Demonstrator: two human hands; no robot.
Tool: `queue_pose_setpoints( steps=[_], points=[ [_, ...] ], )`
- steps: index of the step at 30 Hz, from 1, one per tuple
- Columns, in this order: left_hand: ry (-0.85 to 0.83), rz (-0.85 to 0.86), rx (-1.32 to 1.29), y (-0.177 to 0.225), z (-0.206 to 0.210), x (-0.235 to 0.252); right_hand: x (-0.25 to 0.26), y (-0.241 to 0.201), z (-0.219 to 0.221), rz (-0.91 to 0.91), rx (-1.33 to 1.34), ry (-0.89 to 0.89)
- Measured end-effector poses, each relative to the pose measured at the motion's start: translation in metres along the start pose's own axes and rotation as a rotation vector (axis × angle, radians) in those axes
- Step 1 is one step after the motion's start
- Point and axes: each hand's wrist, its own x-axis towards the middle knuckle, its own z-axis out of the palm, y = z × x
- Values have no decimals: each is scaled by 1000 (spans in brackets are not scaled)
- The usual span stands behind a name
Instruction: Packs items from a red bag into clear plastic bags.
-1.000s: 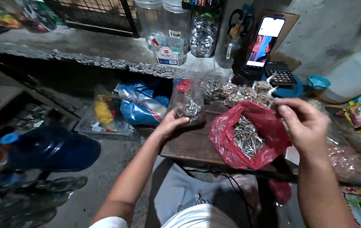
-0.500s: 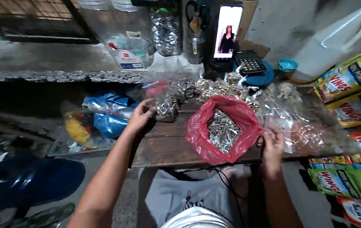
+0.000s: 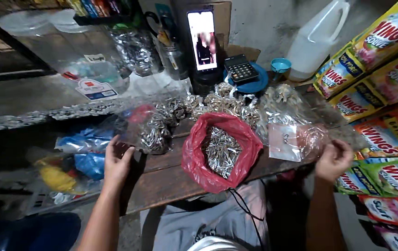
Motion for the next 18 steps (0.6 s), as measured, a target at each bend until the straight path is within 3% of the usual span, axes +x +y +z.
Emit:
queue_pose_setpoints(
  steps=[3, 6, 9, 13, 18],
  points=[
    [187, 121, -13, 1, 7, -28, 12, -1, -11, 39, -37, 18],
    [268, 306, -101, 5, 29, -68, 4, -11, -6, -183, -149, -39],
    [124, 390, -236, 10, 64, -97, -17, -32, 19, -291, -186, -319],
    [-133, 278, -122, 34, 95, -94, -30, -47, 61, -172, -383, -795],
    [-289, 145, -16, 69, 116, -75, -36, -42, 77, -126, -453, -779]
  ],
)
